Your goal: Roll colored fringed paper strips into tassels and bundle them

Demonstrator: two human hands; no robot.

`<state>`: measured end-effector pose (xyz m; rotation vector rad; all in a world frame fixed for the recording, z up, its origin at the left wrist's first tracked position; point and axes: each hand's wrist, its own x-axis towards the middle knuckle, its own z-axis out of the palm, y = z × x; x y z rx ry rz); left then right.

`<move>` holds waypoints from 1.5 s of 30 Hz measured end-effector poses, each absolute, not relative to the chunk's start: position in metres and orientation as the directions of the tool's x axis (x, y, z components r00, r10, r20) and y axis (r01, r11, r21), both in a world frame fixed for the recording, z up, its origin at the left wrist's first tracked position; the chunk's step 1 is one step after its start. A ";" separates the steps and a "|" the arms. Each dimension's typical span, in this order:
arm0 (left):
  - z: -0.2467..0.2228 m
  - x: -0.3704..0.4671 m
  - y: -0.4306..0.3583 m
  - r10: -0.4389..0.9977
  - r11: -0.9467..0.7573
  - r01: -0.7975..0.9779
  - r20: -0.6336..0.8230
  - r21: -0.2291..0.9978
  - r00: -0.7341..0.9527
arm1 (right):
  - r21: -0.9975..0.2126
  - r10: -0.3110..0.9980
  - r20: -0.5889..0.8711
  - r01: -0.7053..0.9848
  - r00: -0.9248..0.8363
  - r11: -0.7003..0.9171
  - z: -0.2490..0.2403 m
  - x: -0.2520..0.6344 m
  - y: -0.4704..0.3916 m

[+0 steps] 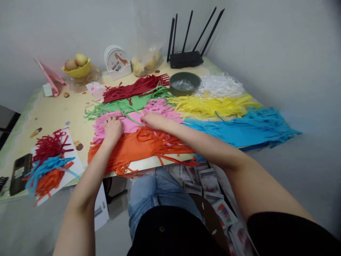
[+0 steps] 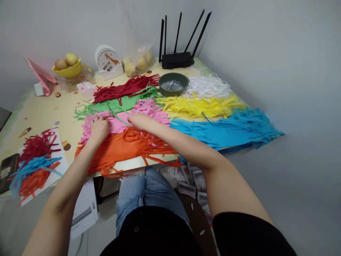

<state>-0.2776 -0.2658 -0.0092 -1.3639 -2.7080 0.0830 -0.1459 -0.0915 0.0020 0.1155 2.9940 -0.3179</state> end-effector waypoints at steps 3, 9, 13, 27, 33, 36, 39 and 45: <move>-0.001 -0.268 -0.269 0.813 0.577 0.814 0.142 -0.071 -0.565 | -0.210 0.024 -0.201 0.068 -0.979 0.975 0.004 -0.138 -0.080; -0.007 -0.255 -0.234 0.950 0.298 0.923 0.015 0.244 -0.311 | -0.204 0.042 -0.205 0.084 -0.978 0.975 0.007 -0.133 -0.084; -0.017 -0.267 -0.226 0.940 0.341 0.885 -0.083 0.318 -0.332 | -0.231 0.080 -0.150 0.113 -0.986 0.966 0.004 -0.131 -0.081; -0.013 -0.284 -0.225 0.892 0.450 0.808 -0.157 0.380 -0.423 | -0.290 0.158 -0.080 0.174 -0.984 0.941 -0.011 -0.135 -0.061; -0.010 -0.279 -0.217 0.861 0.505 0.803 -0.125 0.317 -0.493 | -0.313 0.170 -0.021 0.168 -0.985 0.935 -0.001 -0.128 -0.068; -0.006 -0.278 -0.213 0.843 0.526 0.791 -0.063 0.313 -0.535 | -0.303 0.155 0.097 0.119 -0.983 0.945 0.009 -0.122 -0.091; 0.002 -0.276 -0.211 0.812 0.540 0.779 0.044 0.319 -0.582 | -0.286 0.068 0.089 0.040 -0.994 0.957 0.010 -0.128 -0.122; 0.012 -0.278 -0.218 0.637 0.554 0.728 0.357 0.403 -0.683 | -0.330 0.087 -0.067 0.104 -0.994 0.938 -0.011 -0.168 -0.138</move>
